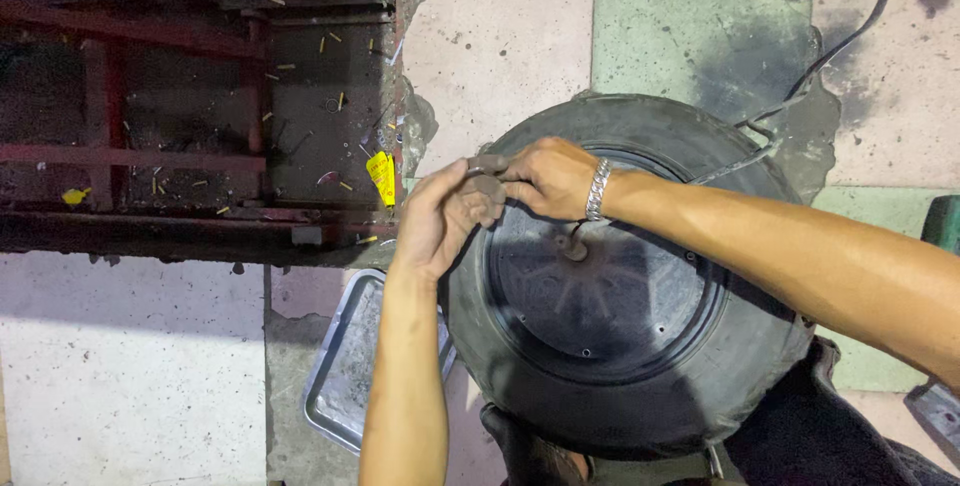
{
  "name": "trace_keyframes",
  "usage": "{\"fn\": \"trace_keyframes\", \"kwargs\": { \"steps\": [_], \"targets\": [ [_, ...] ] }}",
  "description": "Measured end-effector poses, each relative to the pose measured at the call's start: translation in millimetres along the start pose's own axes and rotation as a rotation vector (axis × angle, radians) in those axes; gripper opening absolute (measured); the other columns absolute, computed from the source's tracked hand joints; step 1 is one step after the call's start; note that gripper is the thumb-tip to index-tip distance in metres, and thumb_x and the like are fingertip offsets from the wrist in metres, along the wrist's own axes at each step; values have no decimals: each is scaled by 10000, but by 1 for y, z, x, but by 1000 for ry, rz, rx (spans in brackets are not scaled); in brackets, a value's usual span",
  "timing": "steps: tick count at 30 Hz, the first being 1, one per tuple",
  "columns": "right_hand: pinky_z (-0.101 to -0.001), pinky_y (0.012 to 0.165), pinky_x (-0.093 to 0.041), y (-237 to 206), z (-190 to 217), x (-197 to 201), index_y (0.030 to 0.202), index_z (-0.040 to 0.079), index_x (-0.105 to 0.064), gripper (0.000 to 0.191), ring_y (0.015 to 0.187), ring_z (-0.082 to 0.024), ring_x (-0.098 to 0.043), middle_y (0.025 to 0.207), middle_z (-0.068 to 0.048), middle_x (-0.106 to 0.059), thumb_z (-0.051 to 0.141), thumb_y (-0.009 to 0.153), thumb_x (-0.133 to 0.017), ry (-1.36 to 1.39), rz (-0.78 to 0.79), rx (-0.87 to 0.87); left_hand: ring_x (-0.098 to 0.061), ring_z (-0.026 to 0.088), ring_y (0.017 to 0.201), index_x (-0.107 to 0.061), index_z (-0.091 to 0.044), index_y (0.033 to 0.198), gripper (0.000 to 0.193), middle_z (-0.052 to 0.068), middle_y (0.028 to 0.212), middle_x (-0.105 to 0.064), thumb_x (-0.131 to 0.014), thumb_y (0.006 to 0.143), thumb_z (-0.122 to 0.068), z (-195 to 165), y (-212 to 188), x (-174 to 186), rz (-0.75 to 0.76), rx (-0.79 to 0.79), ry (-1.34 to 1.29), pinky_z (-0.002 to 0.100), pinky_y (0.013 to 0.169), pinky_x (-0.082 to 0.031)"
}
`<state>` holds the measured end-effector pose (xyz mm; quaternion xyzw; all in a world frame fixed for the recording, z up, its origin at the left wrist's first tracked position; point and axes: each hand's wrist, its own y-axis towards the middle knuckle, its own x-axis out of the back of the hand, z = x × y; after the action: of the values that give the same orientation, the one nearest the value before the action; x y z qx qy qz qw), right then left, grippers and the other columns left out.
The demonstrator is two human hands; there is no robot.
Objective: The person uses a metal tool to remove and reinsert small metal pins into a tire rim. They repeatedly pick up pins from a tray, insert them into holes on the rim, and adjust them with the tool. The tire is held between the legs while working.
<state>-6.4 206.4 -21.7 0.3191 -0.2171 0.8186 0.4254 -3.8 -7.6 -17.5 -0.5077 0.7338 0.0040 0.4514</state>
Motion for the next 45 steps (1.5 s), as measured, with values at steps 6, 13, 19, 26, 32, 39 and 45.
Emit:
{"fn": "trace_keyframes", "kwargs": {
  "steps": [6,13,19,26,32,39,45],
  "targets": [
    [-513,773,-516,2,-3,-5,916,16,-703,279,874,-433,-662,864,-220,-694,271,987,-614,16,110,49,-581,162,752,-627,137,1242,419,99,868,-647,-702,1004,-198,4,-3,20,231,-89,30,277,673,-462],
    [-517,743,-515,2,-4,-5,912,6,-679,293,844,-444,-659,833,-231,-683,282,988,-614,48,157,46,-602,166,840,-637,75,1261,494,83,927,-658,-800,935,-258,10,9,47,420,-43,48,269,753,-484],
    [-503,746,-531,2,0,-4,949,10,-699,256,864,-445,-671,881,-234,-702,256,970,-632,86,106,66,-612,161,810,-653,49,1243,457,85,910,-672,-833,901,-194,20,16,49,402,-110,8,257,744,-479],
    [-455,786,-565,-1,6,2,995,67,-758,209,916,-388,-718,965,-186,-757,228,952,-632,185,62,85,-642,180,773,-651,74,1164,334,107,863,-684,-776,925,-123,5,5,26,261,-136,168,289,703,-504],
    [-459,798,-565,2,4,2,1018,44,-745,218,928,-402,-707,962,-212,-743,233,962,-653,95,77,49,-638,162,749,-628,29,1138,308,77,850,-690,-764,912,-130,-2,5,18,310,-164,152,280,683,-502],
    [-471,793,-562,3,2,-2,1049,18,-746,278,907,-413,-707,963,-235,-734,267,934,-700,88,39,38,-436,91,498,-561,-11,806,286,20,642,-567,-717,1009,-137,11,21,9,-81,-291,385,259,457,-316],
    [-478,806,-554,2,-1,-3,1059,42,-742,230,931,-418,-696,971,-223,-733,224,946,-660,76,37,34,-605,154,562,-679,38,962,341,86,683,-675,-596,952,-293,-8,7,1,100,-76,45,266,514,-432]
  ]
}}
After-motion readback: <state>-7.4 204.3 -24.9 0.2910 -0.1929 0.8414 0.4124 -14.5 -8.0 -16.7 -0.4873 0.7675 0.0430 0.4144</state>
